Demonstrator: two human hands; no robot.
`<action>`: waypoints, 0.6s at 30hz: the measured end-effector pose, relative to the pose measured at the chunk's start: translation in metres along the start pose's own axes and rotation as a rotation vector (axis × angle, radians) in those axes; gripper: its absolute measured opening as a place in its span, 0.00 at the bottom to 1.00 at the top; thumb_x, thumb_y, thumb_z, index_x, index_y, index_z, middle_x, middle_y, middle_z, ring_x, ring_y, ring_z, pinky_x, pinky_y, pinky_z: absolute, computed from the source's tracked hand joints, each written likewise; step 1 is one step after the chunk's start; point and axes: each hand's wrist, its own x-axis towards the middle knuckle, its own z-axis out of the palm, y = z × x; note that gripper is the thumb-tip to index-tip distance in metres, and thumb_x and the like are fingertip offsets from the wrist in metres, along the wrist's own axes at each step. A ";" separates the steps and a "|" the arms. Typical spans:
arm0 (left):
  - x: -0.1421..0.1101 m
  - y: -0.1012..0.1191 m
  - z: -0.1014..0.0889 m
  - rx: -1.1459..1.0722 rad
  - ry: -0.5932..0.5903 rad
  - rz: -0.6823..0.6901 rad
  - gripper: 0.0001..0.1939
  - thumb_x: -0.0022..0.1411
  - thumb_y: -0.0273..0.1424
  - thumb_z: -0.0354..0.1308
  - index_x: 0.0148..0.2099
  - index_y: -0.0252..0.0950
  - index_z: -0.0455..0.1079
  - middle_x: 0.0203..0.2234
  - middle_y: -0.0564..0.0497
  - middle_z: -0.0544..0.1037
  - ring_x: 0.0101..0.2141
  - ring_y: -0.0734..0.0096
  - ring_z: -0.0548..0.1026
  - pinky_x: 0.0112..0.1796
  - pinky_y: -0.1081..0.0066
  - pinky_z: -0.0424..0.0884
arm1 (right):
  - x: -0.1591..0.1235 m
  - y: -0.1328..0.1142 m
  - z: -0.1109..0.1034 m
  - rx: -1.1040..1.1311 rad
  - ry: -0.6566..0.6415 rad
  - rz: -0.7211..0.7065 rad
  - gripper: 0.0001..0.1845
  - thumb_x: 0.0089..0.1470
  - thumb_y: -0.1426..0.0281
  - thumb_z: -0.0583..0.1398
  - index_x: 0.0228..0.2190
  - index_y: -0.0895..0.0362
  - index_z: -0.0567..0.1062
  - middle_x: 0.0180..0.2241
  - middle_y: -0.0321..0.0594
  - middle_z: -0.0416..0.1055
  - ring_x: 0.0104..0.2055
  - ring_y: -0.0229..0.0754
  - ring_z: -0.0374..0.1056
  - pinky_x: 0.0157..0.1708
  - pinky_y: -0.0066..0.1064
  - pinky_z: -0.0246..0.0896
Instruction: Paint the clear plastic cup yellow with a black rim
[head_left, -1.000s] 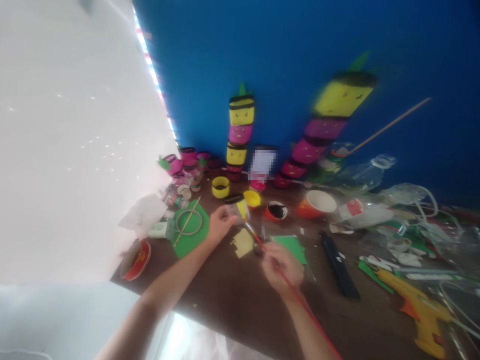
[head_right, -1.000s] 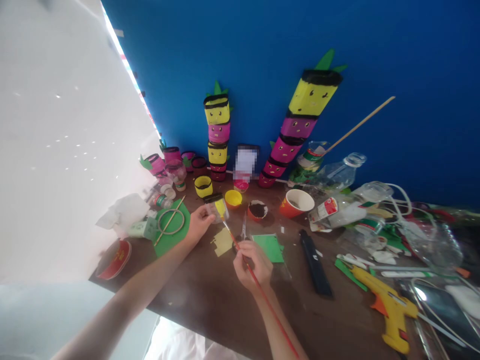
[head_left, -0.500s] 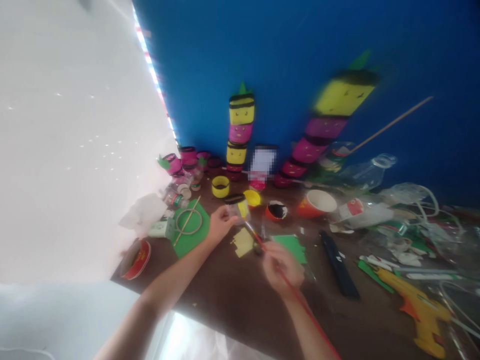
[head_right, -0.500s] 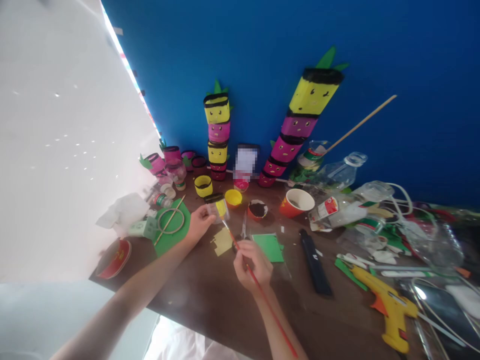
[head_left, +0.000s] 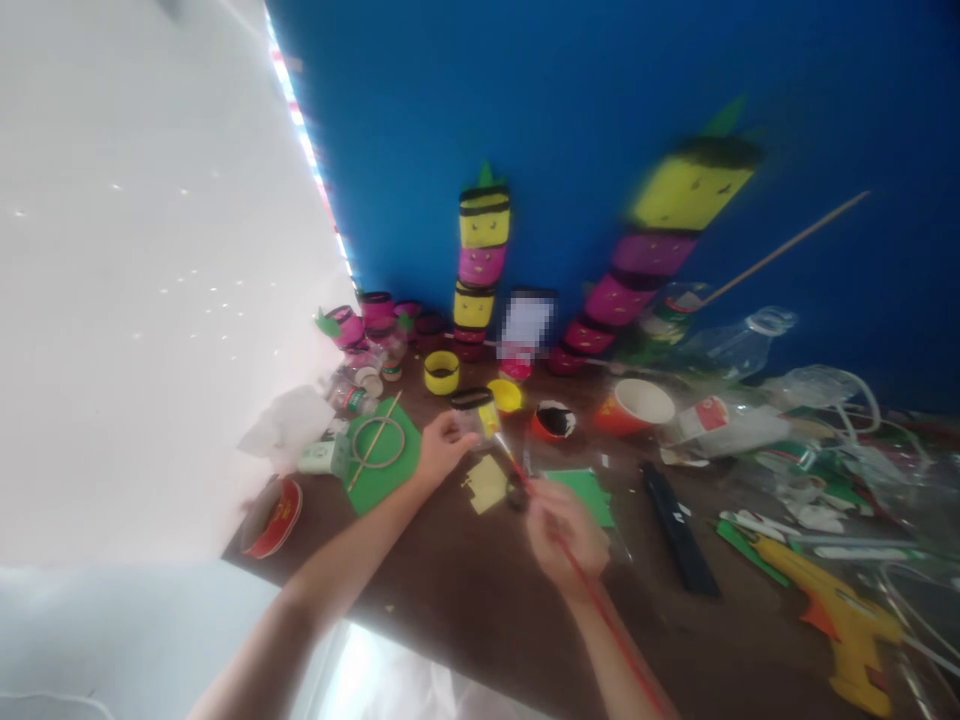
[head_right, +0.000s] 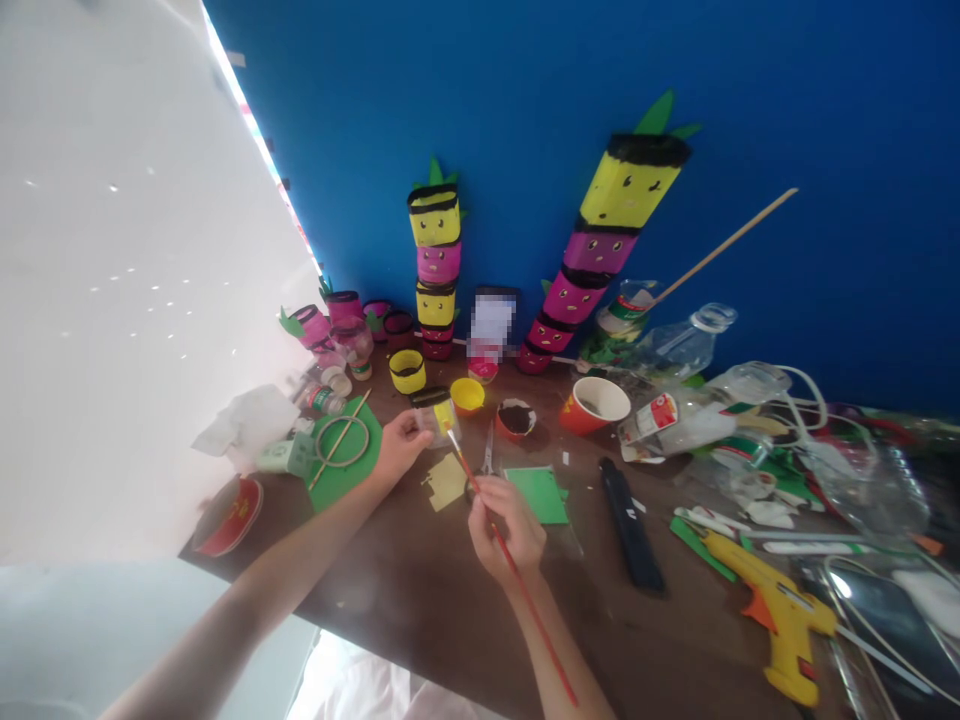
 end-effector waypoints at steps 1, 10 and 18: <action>0.000 0.000 0.000 0.007 0.000 -0.003 0.16 0.42 0.27 0.63 0.37 0.33 0.71 0.33 0.47 0.79 0.35 0.67 0.76 0.40 0.65 0.72 | 0.000 0.000 0.001 -0.004 0.006 0.003 0.09 0.47 0.80 0.59 0.30 0.55 0.69 0.31 0.41 0.75 0.34 0.41 0.73 0.36 0.35 0.72; 0.000 -0.005 0.000 0.047 -0.035 -0.001 0.17 0.38 0.28 0.65 0.35 0.33 0.69 0.32 0.49 0.77 0.34 0.69 0.75 0.41 0.64 0.72 | -0.005 0.005 0.006 -0.033 0.025 0.037 0.11 0.45 0.82 0.61 0.31 0.56 0.73 0.33 0.42 0.76 0.35 0.41 0.74 0.37 0.34 0.73; 0.000 -0.005 -0.001 0.057 -0.043 0.005 0.17 0.38 0.28 0.66 0.34 0.34 0.68 0.30 0.51 0.76 0.34 0.70 0.75 0.42 0.64 0.72 | -0.011 0.012 0.009 -0.037 0.018 0.053 0.10 0.46 0.80 0.61 0.32 0.56 0.73 0.34 0.42 0.76 0.35 0.41 0.73 0.37 0.35 0.73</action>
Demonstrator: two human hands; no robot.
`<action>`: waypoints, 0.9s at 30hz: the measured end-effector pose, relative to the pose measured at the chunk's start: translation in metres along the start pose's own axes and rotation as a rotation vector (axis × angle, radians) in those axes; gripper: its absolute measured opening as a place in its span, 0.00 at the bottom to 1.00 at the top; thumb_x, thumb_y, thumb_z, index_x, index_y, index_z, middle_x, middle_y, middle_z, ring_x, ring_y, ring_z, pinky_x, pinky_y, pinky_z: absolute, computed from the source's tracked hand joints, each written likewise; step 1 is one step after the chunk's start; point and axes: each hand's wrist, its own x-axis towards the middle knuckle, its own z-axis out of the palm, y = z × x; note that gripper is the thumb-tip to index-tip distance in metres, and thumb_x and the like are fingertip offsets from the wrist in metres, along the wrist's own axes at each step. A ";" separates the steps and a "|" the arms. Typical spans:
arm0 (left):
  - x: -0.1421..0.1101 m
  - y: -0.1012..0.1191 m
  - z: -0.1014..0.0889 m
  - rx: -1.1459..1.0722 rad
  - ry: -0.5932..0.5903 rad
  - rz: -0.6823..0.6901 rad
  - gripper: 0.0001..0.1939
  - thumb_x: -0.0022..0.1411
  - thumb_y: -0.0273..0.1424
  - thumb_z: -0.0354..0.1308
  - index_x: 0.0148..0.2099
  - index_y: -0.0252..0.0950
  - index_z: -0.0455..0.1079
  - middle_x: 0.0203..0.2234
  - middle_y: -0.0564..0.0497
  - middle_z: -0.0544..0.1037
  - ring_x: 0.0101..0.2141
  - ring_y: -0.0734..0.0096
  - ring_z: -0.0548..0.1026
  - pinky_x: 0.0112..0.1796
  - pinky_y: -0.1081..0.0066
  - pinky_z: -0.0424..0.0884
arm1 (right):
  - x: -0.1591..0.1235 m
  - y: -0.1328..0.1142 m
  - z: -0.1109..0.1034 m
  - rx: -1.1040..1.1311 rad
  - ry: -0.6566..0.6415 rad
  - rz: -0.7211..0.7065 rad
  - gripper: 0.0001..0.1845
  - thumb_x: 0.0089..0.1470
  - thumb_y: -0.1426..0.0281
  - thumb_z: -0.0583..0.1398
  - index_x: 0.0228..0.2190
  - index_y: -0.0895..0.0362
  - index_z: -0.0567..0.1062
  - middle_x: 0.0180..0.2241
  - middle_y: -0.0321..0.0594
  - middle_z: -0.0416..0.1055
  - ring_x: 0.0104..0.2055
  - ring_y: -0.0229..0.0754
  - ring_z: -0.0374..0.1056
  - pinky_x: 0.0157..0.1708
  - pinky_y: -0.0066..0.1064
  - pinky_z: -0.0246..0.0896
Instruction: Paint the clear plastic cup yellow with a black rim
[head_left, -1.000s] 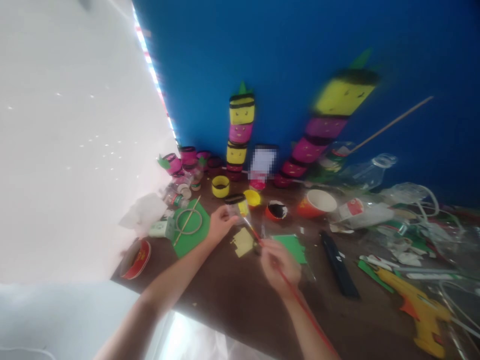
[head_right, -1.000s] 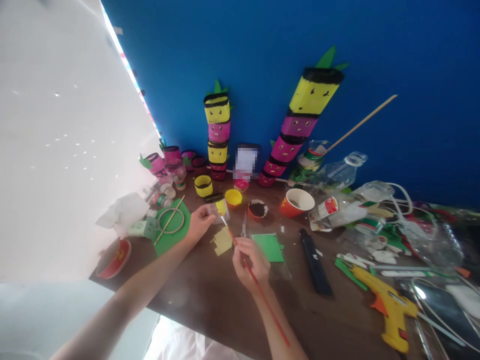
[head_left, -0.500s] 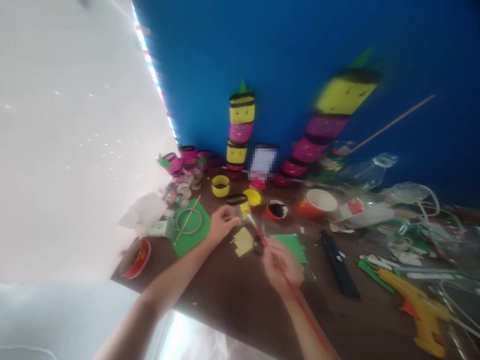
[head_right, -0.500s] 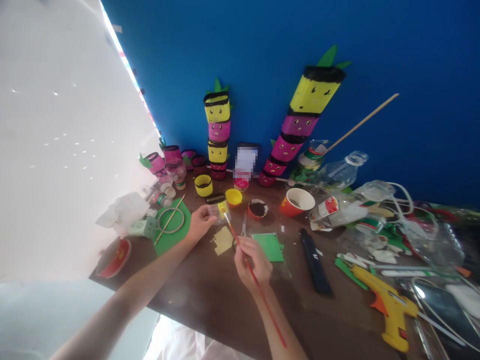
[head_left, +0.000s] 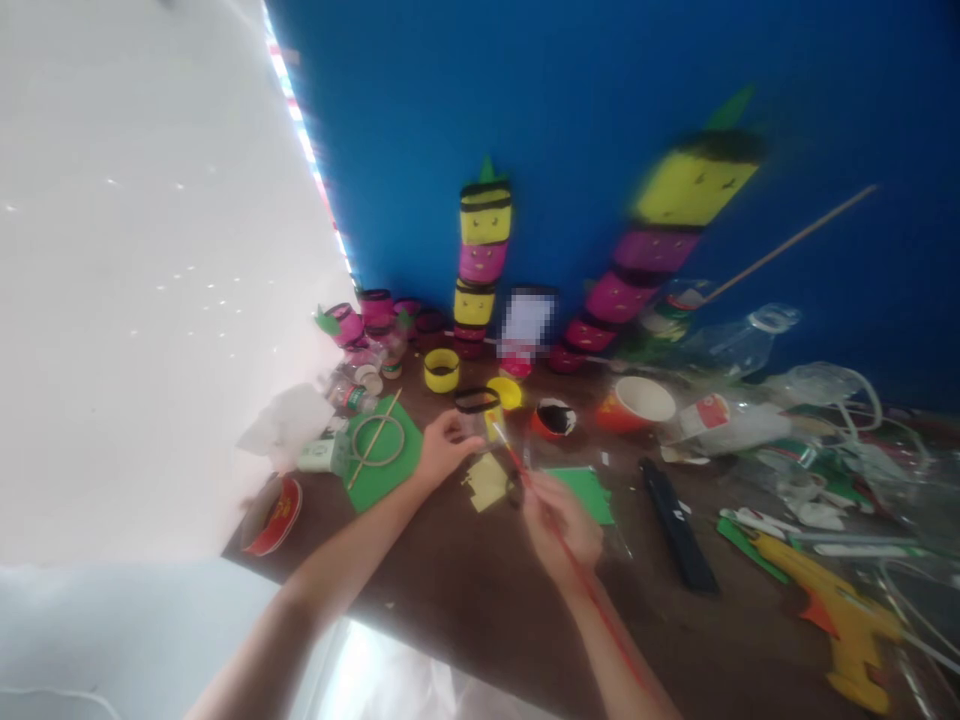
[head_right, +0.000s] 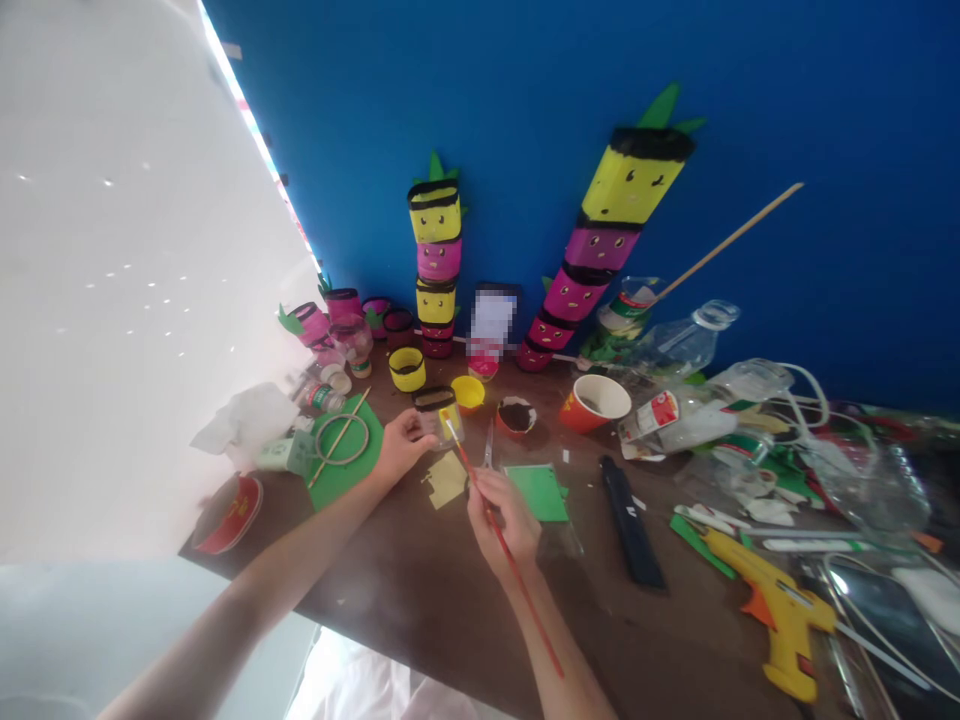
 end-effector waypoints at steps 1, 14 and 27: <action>0.000 0.000 0.000 -0.001 0.003 -0.003 0.17 0.38 0.28 0.66 0.34 0.34 0.69 0.30 0.51 0.76 0.34 0.69 0.75 0.42 0.64 0.72 | 0.000 0.000 0.000 0.001 -0.011 0.001 0.11 0.46 0.80 0.61 0.32 0.56 0.73 0.34 0.42 0.76 0.35 0.41 0.73 0.37 0.35 0.72; 0.002 0.003 -0.002 -0.009 0.066 0.020 0.15 0.43 0.29 0.63 0.37 0.33 0.71 0.33 0.47 0.79 0.35 0.67 0.76 0.41 0.65 0.72 | 0.013 -0.010 -0.008 0.044 -0.087 -0.071 0.09 0.45 0.81 0.58 0.25 0.56 0.69 0.26 0.39 0.73 0.30 0.38 0.72 0.32 0.30 0.71; 0.001 0.003 -0.002 -0.042 0.002 0.001 0.15 0.43 0.27 0.62 0.37 0.34 0.72 0.32 0.48 0.79 0.34 0.68 0.77 0.39 0.66 0.73 | 0.006 -0.003 -0.004 0.015 -0.022 -0.031 0.11 0.46 0.80 0.60 0.33 0.55 0.71 0.34 0.42 0.75 0.35 0.42 0.73 0.36 0.34 0.71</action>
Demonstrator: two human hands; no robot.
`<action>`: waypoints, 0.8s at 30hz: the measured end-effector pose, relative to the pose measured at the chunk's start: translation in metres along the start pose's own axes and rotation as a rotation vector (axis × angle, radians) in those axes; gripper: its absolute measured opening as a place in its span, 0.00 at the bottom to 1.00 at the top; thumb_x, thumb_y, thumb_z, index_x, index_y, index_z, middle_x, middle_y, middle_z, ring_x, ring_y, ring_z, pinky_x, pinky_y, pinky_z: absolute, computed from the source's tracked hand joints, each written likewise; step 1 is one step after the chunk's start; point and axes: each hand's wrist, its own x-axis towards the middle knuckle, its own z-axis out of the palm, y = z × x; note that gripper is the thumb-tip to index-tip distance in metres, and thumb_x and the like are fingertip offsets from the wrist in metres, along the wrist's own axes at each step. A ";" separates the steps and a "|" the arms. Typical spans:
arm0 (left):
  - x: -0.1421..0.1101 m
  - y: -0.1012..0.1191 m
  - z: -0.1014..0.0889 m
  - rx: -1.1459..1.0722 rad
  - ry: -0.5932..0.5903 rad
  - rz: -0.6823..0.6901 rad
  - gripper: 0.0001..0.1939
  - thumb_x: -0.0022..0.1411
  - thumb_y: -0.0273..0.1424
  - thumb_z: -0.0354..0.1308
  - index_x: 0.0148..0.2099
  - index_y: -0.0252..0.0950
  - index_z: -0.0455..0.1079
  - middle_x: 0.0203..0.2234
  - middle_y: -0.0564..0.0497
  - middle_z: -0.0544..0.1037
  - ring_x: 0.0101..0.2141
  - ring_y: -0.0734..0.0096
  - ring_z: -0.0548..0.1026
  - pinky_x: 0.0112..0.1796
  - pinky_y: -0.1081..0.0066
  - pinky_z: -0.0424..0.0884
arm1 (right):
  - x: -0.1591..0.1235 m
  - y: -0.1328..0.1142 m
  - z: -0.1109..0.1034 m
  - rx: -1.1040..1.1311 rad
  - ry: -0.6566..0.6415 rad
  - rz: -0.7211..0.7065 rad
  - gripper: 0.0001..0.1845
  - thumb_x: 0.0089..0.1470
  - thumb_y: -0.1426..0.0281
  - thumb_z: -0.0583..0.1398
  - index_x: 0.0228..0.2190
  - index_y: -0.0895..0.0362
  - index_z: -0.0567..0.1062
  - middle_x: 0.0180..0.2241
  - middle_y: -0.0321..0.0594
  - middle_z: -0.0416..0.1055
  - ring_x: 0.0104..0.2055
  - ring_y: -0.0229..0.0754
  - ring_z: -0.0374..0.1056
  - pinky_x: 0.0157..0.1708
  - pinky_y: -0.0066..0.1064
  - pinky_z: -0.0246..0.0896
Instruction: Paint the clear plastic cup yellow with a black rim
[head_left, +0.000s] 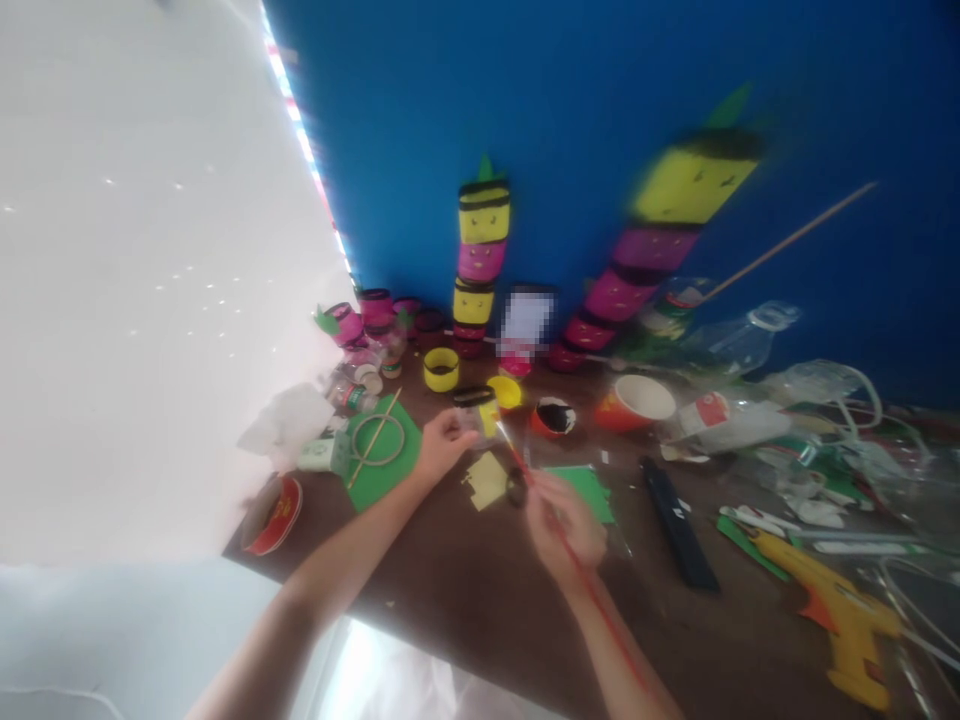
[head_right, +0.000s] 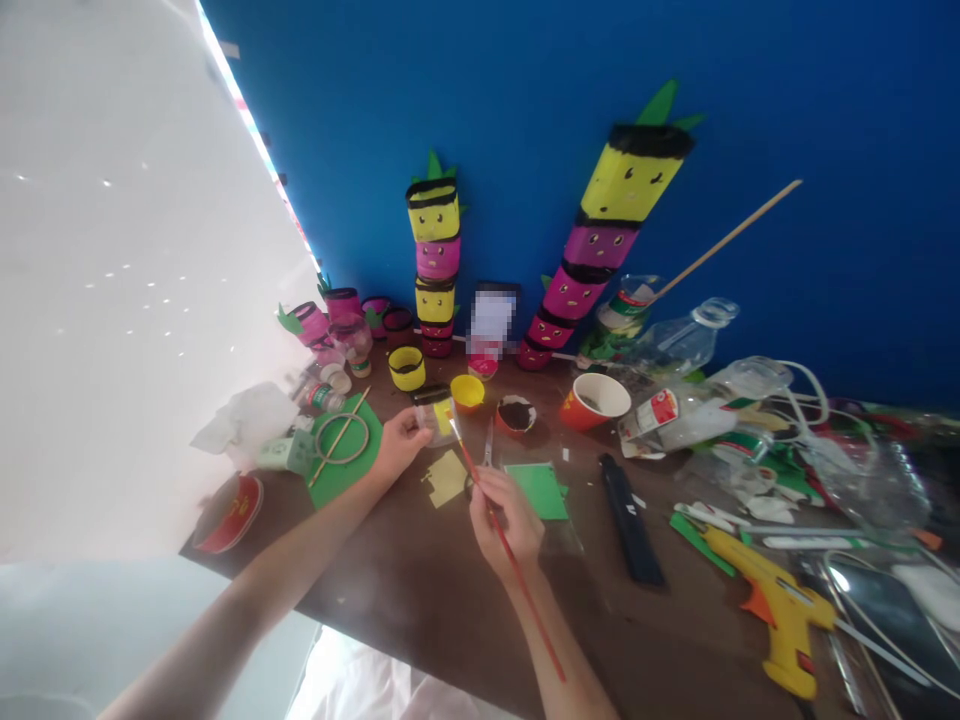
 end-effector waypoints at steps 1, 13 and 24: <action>0.000 0.000 0.000 0.002 -0.004 -0.001 0.15 0.43 0.27 0.62 0.38 0.34 0.72 0.32 0.48 0.79 0.34 0.68 0.77 0.39 0.66 0.72 | 0.000 0.001 0.000 0.000 -0.010 0.003 0.11 0.46 0.80 0.60 0.32 0.55 0.71 0.34 0.42 0.75 0.36 0.41 0.73 0.36 0.34 0.71; 0.005 -0.006 -0.003 -0.033 0.035 0.030 0.16 0.45 0.29 0.60 0.40 0.33 0.71 0.35 0.46 0.79 0.37 0.66 0.76 0.41 0.65 0.71 | 0.003 -0.004 -0.006 0.050 0.013 -0.042 0.10 0.45 0.82 0.57 0.28 0.55 0.68 0.27 0.39 0.72 0.31 0.40 0.72 0.31 0.33 0.71; 0.002 -0.004 -0.002 -0.003 -0.057 0.006 0.17 0.43 0.26 0.62 0.40 0.33 0.71 0.35 0.48 0.79 0.36 0.68 0.76 0.42 0.64 0.71 | 0.002 -0.002 -0.002 0.010 0.009 -0.001 0.10 0.47 0.80 0.59 0.33 0.56 0.71 0.34 0.42 0.75 0.37 0.41 0.73 0.37 0.35 0.72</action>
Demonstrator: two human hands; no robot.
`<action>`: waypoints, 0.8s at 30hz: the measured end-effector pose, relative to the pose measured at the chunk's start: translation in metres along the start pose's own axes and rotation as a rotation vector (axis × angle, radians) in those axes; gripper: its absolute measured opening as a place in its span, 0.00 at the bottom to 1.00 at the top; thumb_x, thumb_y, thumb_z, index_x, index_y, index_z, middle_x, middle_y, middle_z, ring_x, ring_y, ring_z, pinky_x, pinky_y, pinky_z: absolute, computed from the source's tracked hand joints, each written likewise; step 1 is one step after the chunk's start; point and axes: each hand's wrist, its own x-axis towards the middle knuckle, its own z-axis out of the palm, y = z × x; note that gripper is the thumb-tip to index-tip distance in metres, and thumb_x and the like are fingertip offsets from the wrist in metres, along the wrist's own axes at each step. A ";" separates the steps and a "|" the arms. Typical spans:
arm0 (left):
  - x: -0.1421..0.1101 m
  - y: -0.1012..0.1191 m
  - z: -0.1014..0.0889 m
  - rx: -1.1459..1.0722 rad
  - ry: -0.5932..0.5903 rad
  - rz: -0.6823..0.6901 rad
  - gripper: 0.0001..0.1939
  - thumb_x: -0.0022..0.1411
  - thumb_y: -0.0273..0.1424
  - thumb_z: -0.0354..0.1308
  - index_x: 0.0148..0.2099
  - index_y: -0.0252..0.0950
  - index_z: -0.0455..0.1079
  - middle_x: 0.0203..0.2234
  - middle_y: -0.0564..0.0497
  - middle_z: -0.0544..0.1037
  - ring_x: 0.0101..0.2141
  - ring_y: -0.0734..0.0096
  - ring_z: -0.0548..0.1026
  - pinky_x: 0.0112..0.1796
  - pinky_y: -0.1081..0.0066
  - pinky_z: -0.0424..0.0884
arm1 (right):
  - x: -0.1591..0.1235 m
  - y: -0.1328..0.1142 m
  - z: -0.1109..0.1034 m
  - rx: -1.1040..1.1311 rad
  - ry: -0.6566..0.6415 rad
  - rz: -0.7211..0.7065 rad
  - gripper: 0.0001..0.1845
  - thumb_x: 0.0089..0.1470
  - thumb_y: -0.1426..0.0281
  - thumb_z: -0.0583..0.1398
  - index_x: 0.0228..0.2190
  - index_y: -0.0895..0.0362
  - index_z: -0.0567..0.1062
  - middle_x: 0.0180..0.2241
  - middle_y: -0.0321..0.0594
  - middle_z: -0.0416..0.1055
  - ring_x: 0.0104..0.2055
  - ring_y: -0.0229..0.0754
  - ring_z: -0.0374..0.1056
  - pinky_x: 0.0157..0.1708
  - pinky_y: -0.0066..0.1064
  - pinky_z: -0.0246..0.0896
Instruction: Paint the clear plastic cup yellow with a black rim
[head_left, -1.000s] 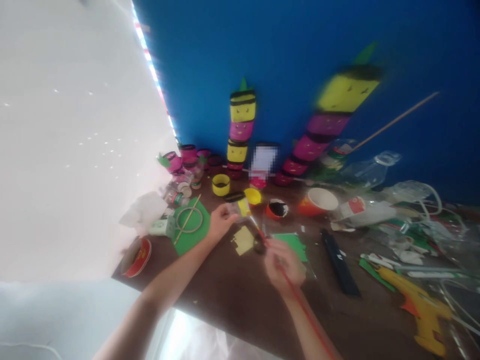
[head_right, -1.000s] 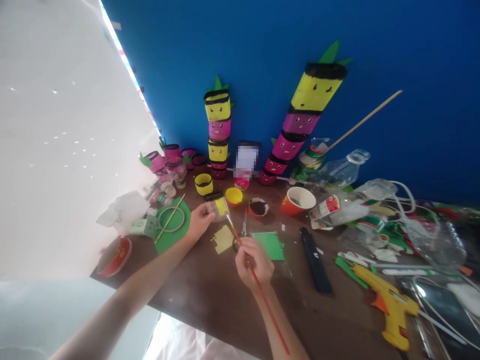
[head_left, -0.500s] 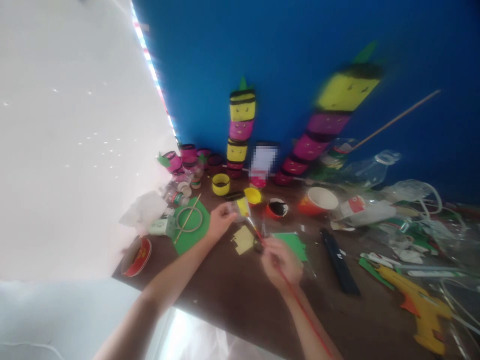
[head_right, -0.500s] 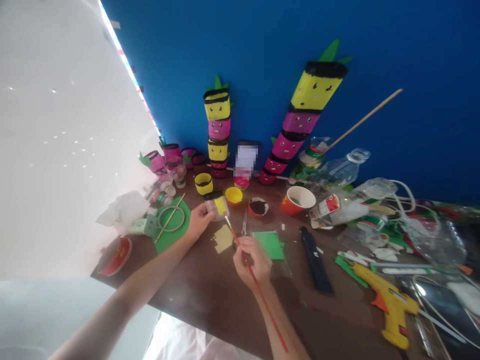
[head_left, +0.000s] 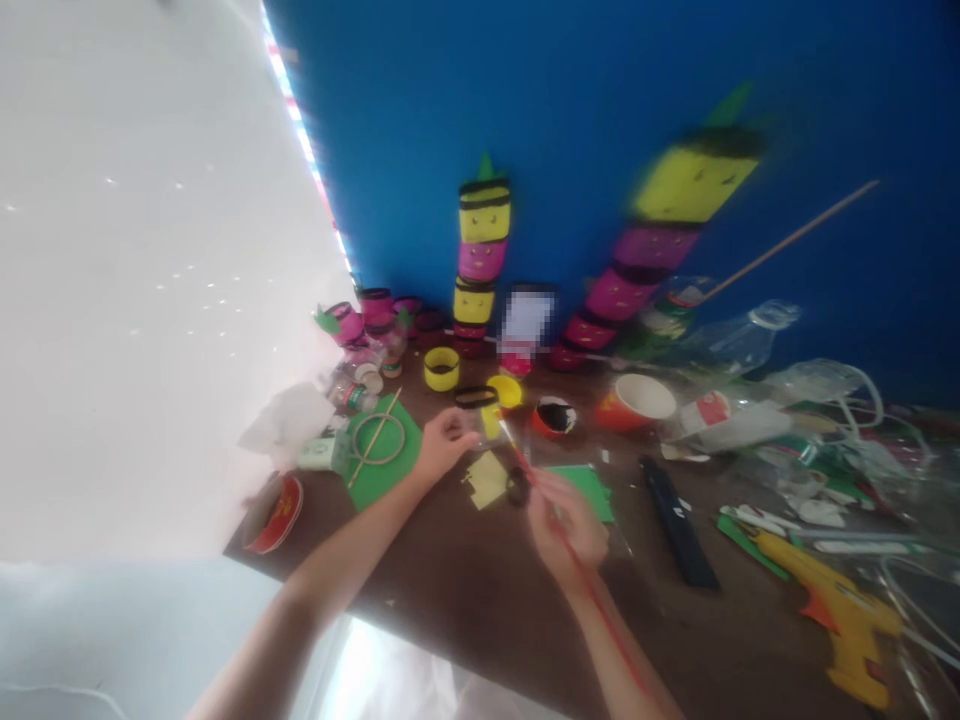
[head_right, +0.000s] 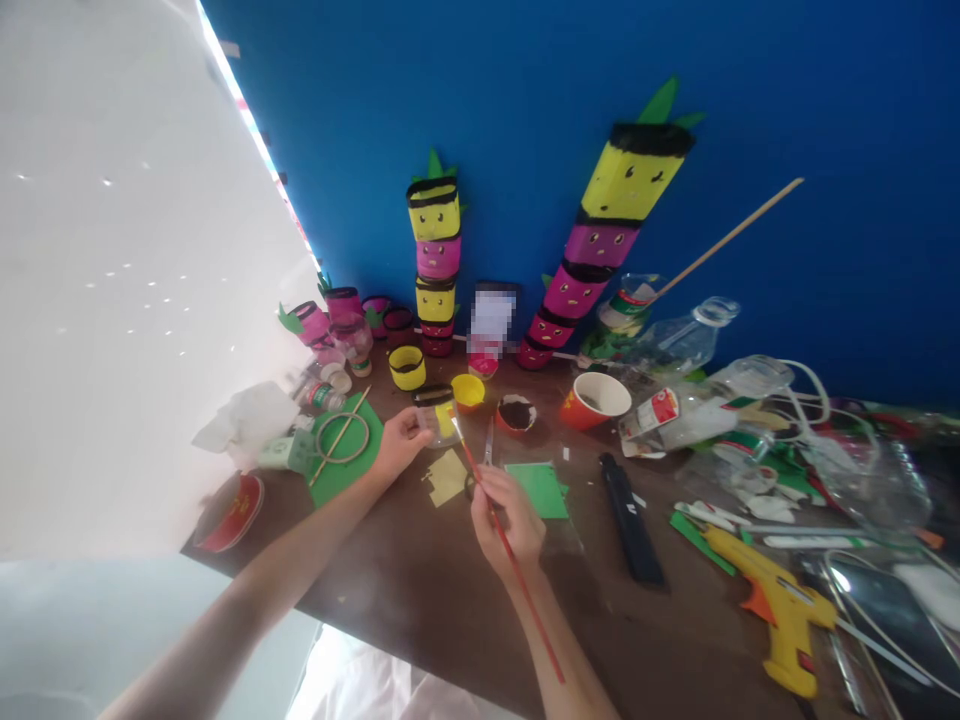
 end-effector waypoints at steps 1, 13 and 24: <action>0.000 -0.001 0.000 0.004 -0.006 0.002 0.17 0.43 0.26 0.62 0.40 0.33 0.71 0.35 0.48 0.79 0.37 0.67 0.76 0.42 0.64 0.71 | 0.000 0.000 0.000 -0.003 0.004 0.002 0.11 0.47 0.80 0.60 0.33 0.56 0.72 0.34 0.42 0.75 0.36 0.41 0.73 0.38 0.35 0.72; 0.002 -0.004 -0.001 -0.014 0.002 0.030 0.16 0.44 0.26 0.60 0.40 0.33 0.71 0.35 0.47 0.78 0.36 0.67 0.76 0.41 0.65 0.71 | 0.001 0.001 0.000 -0.002 0.002 -0.027 0.10 0.45 0.82 0.59 0.29 0.56 0.70 0.30 0.41 0.74 0.33 0.40 0.73 0.35 0.33 0.71; 0.003 -0.005 -0.002 -0.032 0.057 0.047 0.16 0.43 0.25 0.58 0.39 0.34 0.71 0.33 0.49 0.78 0.35 0.68 0.76 0.40 0.66 0.71 | 0.003 -0.006 -0.002 0.015 0.024 -0.037 0.10 0.46 0.81 0.58 0.31 0.56 0.69 0.31 0.42 0.75 0.35 0.41 0.73 0.34 0.33 0.72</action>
